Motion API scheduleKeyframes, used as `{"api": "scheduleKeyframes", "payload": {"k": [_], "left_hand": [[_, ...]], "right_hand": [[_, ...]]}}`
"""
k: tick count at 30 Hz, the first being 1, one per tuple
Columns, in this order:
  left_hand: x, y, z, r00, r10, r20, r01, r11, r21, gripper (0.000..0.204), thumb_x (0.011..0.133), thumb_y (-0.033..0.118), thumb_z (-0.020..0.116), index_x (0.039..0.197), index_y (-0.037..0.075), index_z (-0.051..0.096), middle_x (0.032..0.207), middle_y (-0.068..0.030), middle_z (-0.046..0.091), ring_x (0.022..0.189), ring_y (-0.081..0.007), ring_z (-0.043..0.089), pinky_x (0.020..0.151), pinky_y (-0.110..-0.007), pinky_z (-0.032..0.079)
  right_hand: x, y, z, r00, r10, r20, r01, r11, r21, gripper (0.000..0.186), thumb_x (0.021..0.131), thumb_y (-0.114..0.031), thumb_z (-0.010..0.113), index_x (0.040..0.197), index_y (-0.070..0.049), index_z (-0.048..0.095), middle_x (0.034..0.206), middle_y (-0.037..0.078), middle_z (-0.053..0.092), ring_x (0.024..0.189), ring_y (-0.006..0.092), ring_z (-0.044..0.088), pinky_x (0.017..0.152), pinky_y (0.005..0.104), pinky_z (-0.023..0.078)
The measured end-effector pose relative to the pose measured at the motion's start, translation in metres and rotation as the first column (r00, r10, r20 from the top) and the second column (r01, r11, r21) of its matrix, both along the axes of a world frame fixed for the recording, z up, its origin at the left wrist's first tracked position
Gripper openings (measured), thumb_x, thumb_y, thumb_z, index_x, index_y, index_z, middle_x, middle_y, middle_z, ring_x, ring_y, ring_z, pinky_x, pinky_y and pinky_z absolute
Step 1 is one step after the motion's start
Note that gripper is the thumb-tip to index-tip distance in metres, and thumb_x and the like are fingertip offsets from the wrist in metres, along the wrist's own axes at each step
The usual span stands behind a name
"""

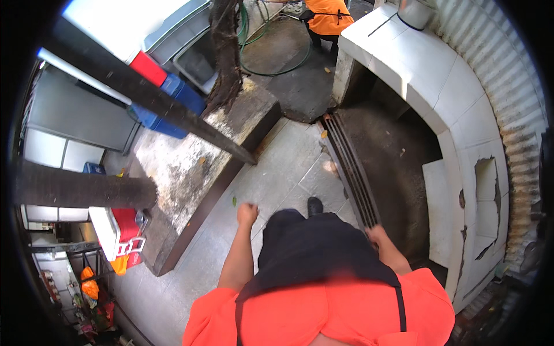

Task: The person walks through a cluttered outdoor workshop, picks up pliers, and works on a motorcycle tire by removing and adjusting the inner tube. They then move to a corrugated metal wall and use pliers to adjust a wire or cable.

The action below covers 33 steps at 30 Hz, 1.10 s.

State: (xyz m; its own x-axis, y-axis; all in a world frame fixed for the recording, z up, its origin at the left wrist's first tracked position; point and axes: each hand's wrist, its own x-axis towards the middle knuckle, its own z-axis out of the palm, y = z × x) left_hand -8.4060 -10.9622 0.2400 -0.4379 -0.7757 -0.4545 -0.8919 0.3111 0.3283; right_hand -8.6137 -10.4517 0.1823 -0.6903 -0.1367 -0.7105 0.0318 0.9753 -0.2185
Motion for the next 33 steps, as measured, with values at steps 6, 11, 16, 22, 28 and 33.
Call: {"api": "scheduleKeyframes", "payload": {"k": [6, 11, 16, 22, 28, 33], "left_hand": [[0.024, -0.019, -0.066, 0.964, -0.17, 0.204, 0.11, 0.954, 0.277, 0.065, 0.087, 0.058, 0.054, 0.081, -0.005, 0.07, 0.085, -0.0255, 0.067, 0.085, -0.0418, 0.065, 0.077, -0.046, 0.051], [-0.037, -0.128, -0.159, 0.892, -0.305, 0.334, 0.219, 0.937, 0.272, 0.048, 0.09, 0.041, 0.055, 0.075, -0.002, 0.07, 0.079, -0.0176, 0.069, 0.077, -0.035, 0.067, 0.069, -0.045, 0.052], [-0.315, -0.315, -0.14, 0.978, -0.206, -0.016, 0.201, 0.928, 0.314, 0.041, 0.088, 0.034, 0.06, 0.067, -0.001, 0.065, 0.061, -0.0134, 0.063, 0.059, -0.0269, 0.064, 0.06, -0.041, 0.05], [-0.683, -0.451, 0.032, 0.836, -0.131, -0.532, 0.244, 0.959, 0.147, 0.027, 0.092, 0.024, 0.061, 0.087, -0.002, 0.063, 0.072, -0.009, 0.066, 0.07, -0.015, 0.063, 0.066, -0.03, 0.05], [-0.793, -0.477, 0.075, 0.861, -0.175, -0.477, 0.326, 0.91, 0.255, 0.025, 0.094, 0.021, 0.061, 0.091, -0.003, 0.061, 0.074, -0.0058, 0.065, 0.064, -0.0117, 0.059, 0.063, -0.028, 0.051], [-0.809, -0.479, 0.081, 0.953, -0.303, -0.028, 0.295, 0.9, 0.321, 0.028, 0.091, 0.023, 0.062, 0.096, -0.004, 0.065, 0.079, -0.0113, 0.068, 0.071, -0.0161, 0.065, 0.066, -0.032, 0.051]], "right_hand": [[-0.29, -0.223, 0.134, 0.958, -0.274, 0.087, 0.282, 0.841, -0.461, 0.043, 0.082, -0.038, 0.074, 0.068, -0.001, 0.058, 0.055, 0.01, 0.058, 0.045, 0.0179, 0.058, 0.043, 0.0315, 0.046], [-0.417, -0.343, 0.188, 0.794, -0.556, 0.246, 0.498, 0.363, -0.788, 0.032, 0.089, -0.031, 0.068, 0.078, -0.004, 0.055, 0.062, 0.004, 0.055, 0.055, 0.0129, 0.061, 0.045, 0.0264, 0.047], [-0.539, -0.403, 0.226, 0.741, -0.66, -0.121, 0.376, 0.558, -0.74, 0.037, 0.087, -0.034, 0.07, 0.073, -0.002, 0.059, 0.062, 0.003, 0.056, 0.053, 0.0114, 0.056, 0.047, 0.029, 0.044], [-0.677, -0.452, 0.231, 0.693, -0.504, -0.516, 0.32, 0.856, -0.406, 0.038, 0.084, -0.035, 0.068, 0.08, 0.002, 0.063, 0.071, 0.019, 0.065, 0.071, 0.0353, 0.065, 0.066, 0.0445, 0.048], [-0.782, -0.478, 0.208, 0.706, -0.484, -0.517, 0.397, 0.875, -0.277, 0.036, 0.086, -0.034, 0.065, 0.096, 0.0, 0.06, 0.081, 0.021, 0.067, 0.08, 0.039, 0.066, 0.072, 0.0485, 0.051], [-0.848, -0.48, 0.193, 0.704, -0.49, -0.513, 0.475, 0.863, -0.173, 0.035, 0.087, -0.034, 0.064, 0.093, -0.001, 0.06, 0.082, 0.023, 0.067, 0.081, 0.0397, 0.066, 0.072, 0.0484, 0.051]]}}
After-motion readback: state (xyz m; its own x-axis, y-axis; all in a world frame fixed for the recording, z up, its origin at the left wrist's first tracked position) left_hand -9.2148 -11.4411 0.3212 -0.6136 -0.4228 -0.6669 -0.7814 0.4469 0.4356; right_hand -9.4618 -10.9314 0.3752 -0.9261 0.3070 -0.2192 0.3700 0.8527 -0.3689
